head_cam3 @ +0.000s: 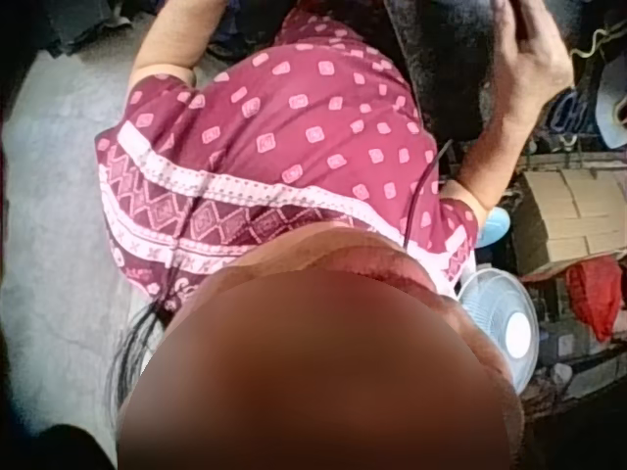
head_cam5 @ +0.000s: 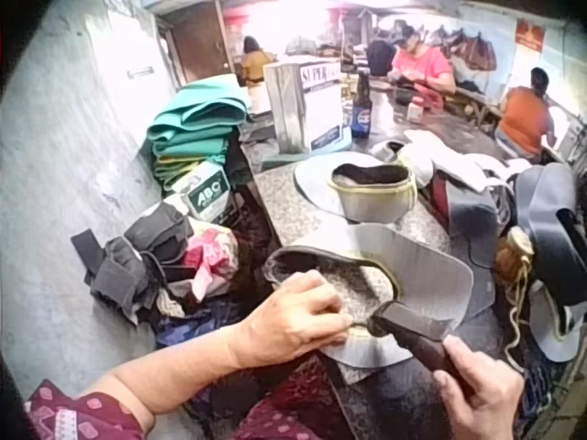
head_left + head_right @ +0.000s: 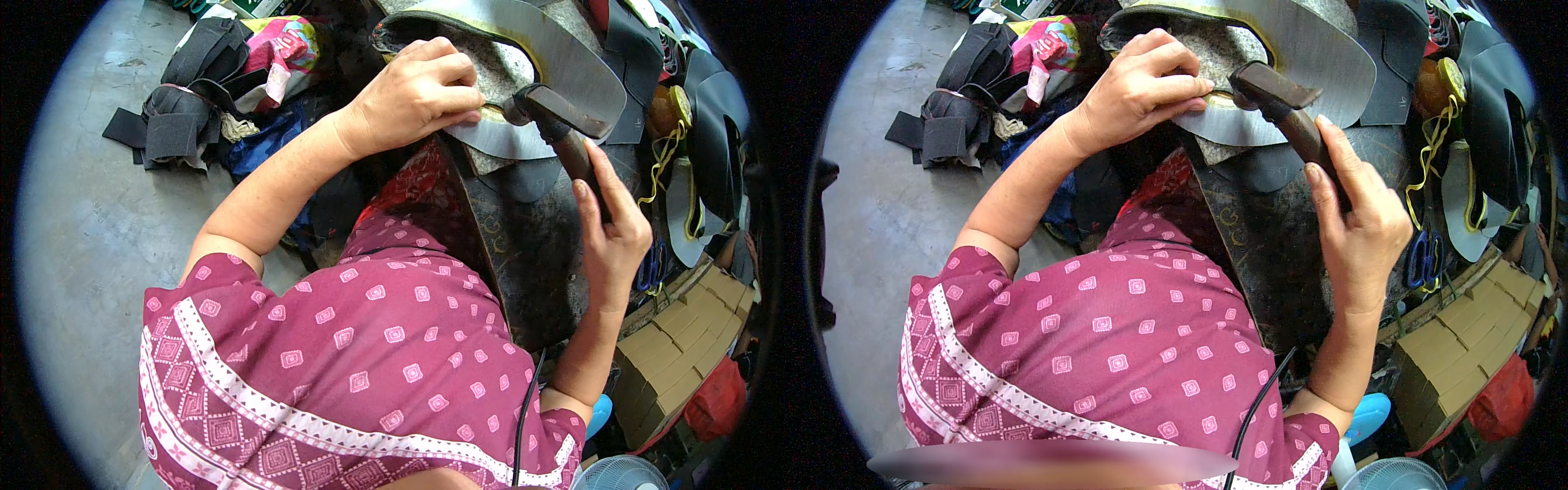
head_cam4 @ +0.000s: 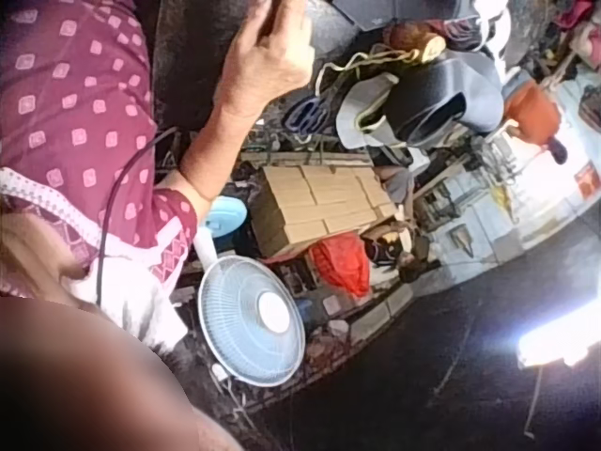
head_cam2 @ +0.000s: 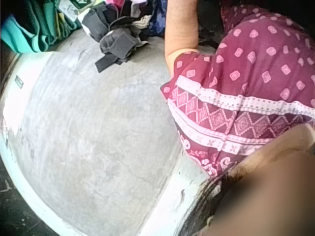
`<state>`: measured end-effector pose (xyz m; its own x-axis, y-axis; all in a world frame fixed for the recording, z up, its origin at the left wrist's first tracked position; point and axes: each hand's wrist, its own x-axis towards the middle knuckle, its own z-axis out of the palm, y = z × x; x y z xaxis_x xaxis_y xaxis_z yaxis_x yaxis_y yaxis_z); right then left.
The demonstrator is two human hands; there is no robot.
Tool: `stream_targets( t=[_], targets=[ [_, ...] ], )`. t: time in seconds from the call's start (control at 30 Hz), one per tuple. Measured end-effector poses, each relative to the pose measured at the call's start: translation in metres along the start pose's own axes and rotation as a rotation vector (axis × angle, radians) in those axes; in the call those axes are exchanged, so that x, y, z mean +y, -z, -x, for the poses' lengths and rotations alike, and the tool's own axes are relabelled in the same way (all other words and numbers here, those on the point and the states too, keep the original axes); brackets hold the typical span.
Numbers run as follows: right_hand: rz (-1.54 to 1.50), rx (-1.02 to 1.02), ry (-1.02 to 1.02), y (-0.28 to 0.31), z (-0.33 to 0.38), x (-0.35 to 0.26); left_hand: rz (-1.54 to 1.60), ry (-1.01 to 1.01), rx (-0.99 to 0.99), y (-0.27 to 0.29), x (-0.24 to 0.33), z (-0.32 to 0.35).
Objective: The person uses a hammer to tap and shape the edges of a black slipper sole, then folds and presses the upper strap to fit the sole. The person repeats this process on a second slipper, tapping the edges and adjusting the strap alignment.
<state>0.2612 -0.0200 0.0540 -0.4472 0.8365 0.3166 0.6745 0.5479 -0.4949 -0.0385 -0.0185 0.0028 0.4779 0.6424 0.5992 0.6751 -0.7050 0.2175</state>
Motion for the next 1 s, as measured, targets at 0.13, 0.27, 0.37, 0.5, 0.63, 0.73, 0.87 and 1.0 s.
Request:
stream_targets(
  t=[0.13, 0.27, 0.37, 0.5, 0.63, 0.73, 0.87, 1.0],
  targets=[
    [-0.255, 0.184, 0.019, 0.003, -0.003, -0.001, 0.017, -0.011, 0.003, 0.001, -0.001, 0.0],
    [0.003, -0.034, -0.001, -0.011, 0.002, -0.002, -0.005, -0.011, -0.017, 0.004, -0.001, -0.002],
    [-0.048, 0.017, 0.019, -0.019, 0.008, 0.001, -0.011, 0.053, 0.011, 0.008, 0.001, -0.003],
    [-0.062, -0.021, -0.043, -0.017, 0.009, 0.004, -0.008, 0.059, 0.003, 0.014, 0.001, -0.004],
    [-0.132, -0.052, -0.037, -0.007, -0.001, 0.001, 0.011, 0.014, -0.037, 0.013, -0.002, -0.005],
    [-0.192, 0.02, 0.016, 0.005, -0.007, -0.002, 0.022, 0.009, -0.047, 0.012, -0.004, -0.004],
    [-0.338, 0.196, 0.033, 0.0, -0.006, -0.005, 0.023, 0.011, -0.053, 0.01, -0.005, -0.003],
    [-0.085, 0.016, 0.05, -0.009, -0.005, -0.005, 0.015, 0.006, -0.036, 0.009, -0.006, -0.003]
  ],
)
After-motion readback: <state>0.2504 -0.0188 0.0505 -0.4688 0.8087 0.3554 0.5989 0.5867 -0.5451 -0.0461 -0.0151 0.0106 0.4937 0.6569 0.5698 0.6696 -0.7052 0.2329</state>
